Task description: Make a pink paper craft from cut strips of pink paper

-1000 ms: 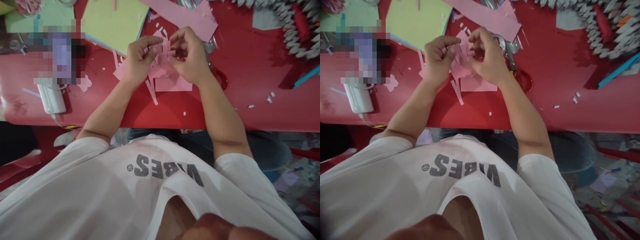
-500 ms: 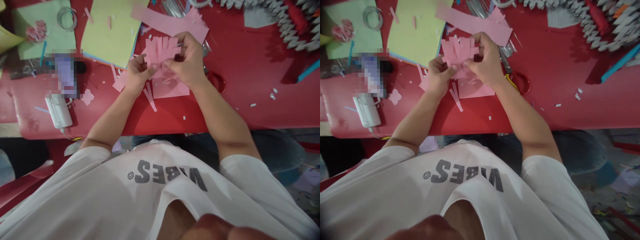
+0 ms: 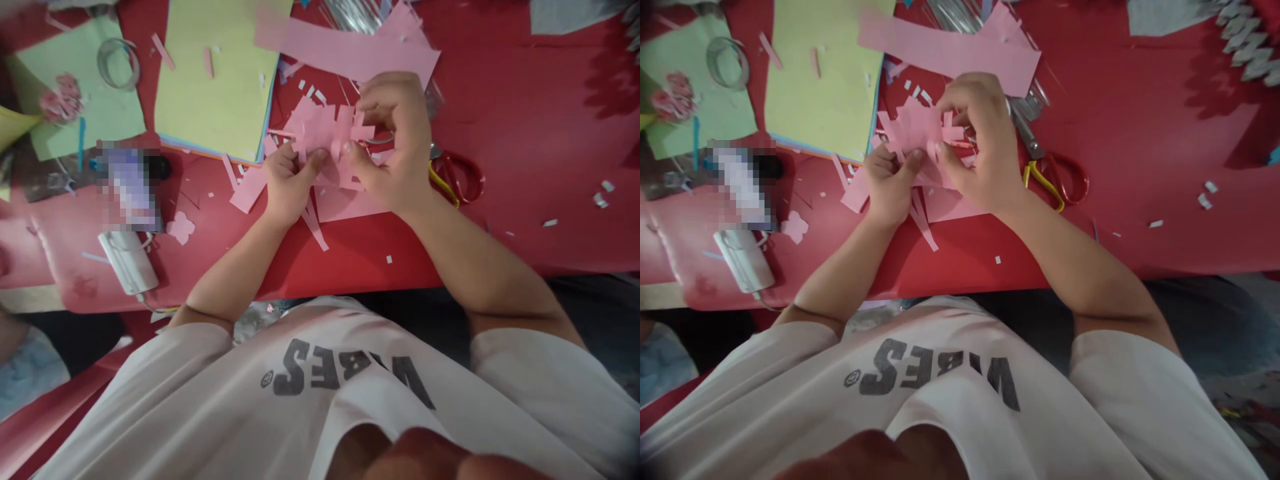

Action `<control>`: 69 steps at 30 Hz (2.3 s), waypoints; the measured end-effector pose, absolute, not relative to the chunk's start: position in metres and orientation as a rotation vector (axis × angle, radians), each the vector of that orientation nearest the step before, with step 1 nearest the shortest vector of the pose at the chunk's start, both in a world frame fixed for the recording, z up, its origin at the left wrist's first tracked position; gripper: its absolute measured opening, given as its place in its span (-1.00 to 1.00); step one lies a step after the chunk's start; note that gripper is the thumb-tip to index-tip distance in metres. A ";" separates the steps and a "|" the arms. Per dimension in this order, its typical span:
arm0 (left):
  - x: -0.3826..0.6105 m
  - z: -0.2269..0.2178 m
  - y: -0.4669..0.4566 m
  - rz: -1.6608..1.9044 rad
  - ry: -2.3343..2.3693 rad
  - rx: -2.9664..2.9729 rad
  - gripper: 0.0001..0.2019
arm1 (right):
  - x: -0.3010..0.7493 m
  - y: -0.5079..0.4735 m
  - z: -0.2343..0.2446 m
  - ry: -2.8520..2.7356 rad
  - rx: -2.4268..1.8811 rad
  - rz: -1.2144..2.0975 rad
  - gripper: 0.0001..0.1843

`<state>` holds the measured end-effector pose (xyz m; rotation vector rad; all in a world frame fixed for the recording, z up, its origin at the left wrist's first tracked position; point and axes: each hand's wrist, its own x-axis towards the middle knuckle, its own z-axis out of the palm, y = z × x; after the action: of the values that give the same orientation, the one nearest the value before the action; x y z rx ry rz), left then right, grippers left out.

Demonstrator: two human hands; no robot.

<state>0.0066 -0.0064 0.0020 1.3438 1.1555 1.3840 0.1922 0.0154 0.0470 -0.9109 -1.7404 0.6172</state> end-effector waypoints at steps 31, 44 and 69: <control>0.006 -0.010 -0.005 1.435 1.236 1.406 -0.53 | 0.194 0.015 0.041 -1.654 -1.206 0.861 -0.90; 0.003 0.000 -0.006 1.405 1.251 1.451 -0.65 | 0.195 0.014 0.054 -1.712 -1.094 0.805 -0.76; 0.006 -0.005 -0.003 1.417 1.132 1.491 -0.62 | 0.188 0.003 0.051 -1.981 -1.077 0.446 -0.61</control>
<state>0.0057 -0.0032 -0.0050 1.4905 1.1324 1.4169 0.1878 0.0030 0.0515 -1.0770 -1.9814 0.4456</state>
